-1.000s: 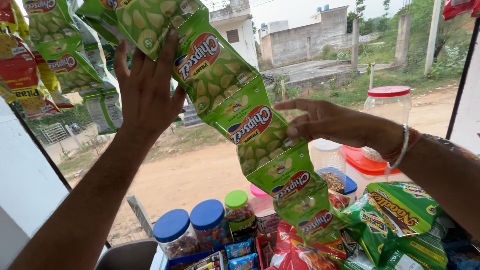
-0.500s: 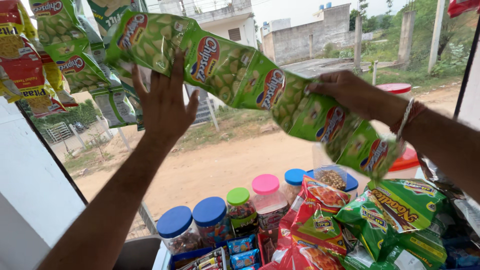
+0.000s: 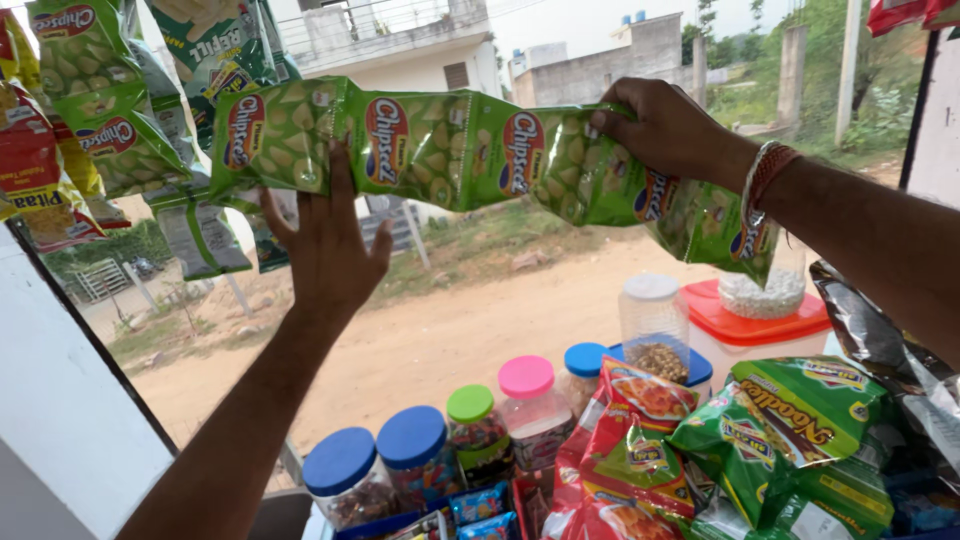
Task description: The person picks up various snack packets from a glass display counter and hangs them on a metal rod above the counter. They handle multiple snack packets, including chips and noodles, one by one, arranging them in a row.
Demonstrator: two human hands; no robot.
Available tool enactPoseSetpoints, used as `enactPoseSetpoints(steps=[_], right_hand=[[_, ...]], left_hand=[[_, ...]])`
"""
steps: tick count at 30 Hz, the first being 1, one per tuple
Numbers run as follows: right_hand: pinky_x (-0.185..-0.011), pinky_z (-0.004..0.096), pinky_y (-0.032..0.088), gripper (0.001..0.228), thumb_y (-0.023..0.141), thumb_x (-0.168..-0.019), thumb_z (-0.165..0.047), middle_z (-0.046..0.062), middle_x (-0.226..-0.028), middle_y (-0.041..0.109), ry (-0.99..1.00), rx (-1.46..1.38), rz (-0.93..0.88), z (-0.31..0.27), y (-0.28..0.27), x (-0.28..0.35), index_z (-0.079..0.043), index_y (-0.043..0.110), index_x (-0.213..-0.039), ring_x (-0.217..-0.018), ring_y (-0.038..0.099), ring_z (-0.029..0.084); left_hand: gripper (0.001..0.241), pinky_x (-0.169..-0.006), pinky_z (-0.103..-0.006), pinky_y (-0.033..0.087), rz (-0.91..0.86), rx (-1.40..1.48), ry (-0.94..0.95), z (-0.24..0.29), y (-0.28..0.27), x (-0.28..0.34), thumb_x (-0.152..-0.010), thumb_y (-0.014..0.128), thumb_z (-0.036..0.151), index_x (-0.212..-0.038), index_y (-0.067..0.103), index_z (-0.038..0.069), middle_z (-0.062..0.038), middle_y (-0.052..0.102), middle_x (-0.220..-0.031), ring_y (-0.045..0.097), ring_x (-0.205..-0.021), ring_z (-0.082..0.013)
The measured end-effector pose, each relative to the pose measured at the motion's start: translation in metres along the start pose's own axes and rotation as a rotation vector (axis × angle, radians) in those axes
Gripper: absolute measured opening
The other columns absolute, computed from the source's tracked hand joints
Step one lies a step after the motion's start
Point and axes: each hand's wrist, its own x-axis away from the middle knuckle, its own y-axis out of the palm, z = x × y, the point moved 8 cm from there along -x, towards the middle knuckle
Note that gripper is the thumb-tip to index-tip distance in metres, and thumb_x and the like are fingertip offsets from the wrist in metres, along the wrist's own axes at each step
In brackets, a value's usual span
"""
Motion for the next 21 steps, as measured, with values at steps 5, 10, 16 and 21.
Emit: enactPoseSetpoints(steps=[5,10,16,21], right_hand=[[-0.069,0.038,0.054,0.030,0.060,-0.105,-0.030,0.011,-0.086,0.069,0.049,-0.122,0.021,0.004,-0.001,-0.010,0.000,0.066,-0.106,-0.076,0.067,0.019],[-0.068,0.037,0.051,0.031,0.058,-0.109,-0.030,0.010,-0.084,0.063,0.004,-0.153,0.141,0.009,-0.003,-0.040,0.001,0.063,-0.102,-0.075,0.060,0.017],[-0.069,0.034,0.051,0.032,0.059,-0.109,-0.031,0.006,-0.085,0.062,-0.010,-0.330,0.263,0.010,0.007,-0.087,0.000,0.061,-0.101,-0.078,0.057,0.013],[-0.065,0.035,0.054,0.031,0.060,-0.103,-0.032,0.006,-0.082,0.066,0.122,-0.578,0.330,0.011,0.028,-0.123,-0.001,0.061,-0.099,-0.072,0.065,0.015]], left_hand=[[0.098,-0.120,-0.0718,0.002,0.029,-0.040,0.010,-0.008,-0.011,-0.014,-0.089,0.076,0.033,-0.166,0.024,0.000,-0.024,0.039,-0.165,0.037,-0.153,-0.0403],[0.093,-0.124,-0.0717,0.001,0.087,-0.063,0.028,-0.031,-0.020,-0.057,-0.095,0.076,0.032,-0.169,0.029,0.003,-0.025,0.052,-0.149,0.044,-0.147,-0.0383],[0.084,-0.129,-0.0688,0.006,0.169,-0.172,0.098,-0.073,-0.021,-0.123,-0.097,0.080,0.031,-0.164,0.037,0.006,-0.028,0.055,-0.138,0.047,-0.143,-0.0425],[0.078,-0.122,-0.0689,0.009,0.245,-0.269,0.113,-0.114,-0.011,-0.172,-0.095,0.080,0.033,-0.162,0.043,0.016,-0.030,0.047,-0.150,0.039,-0.149,-0.0464]])
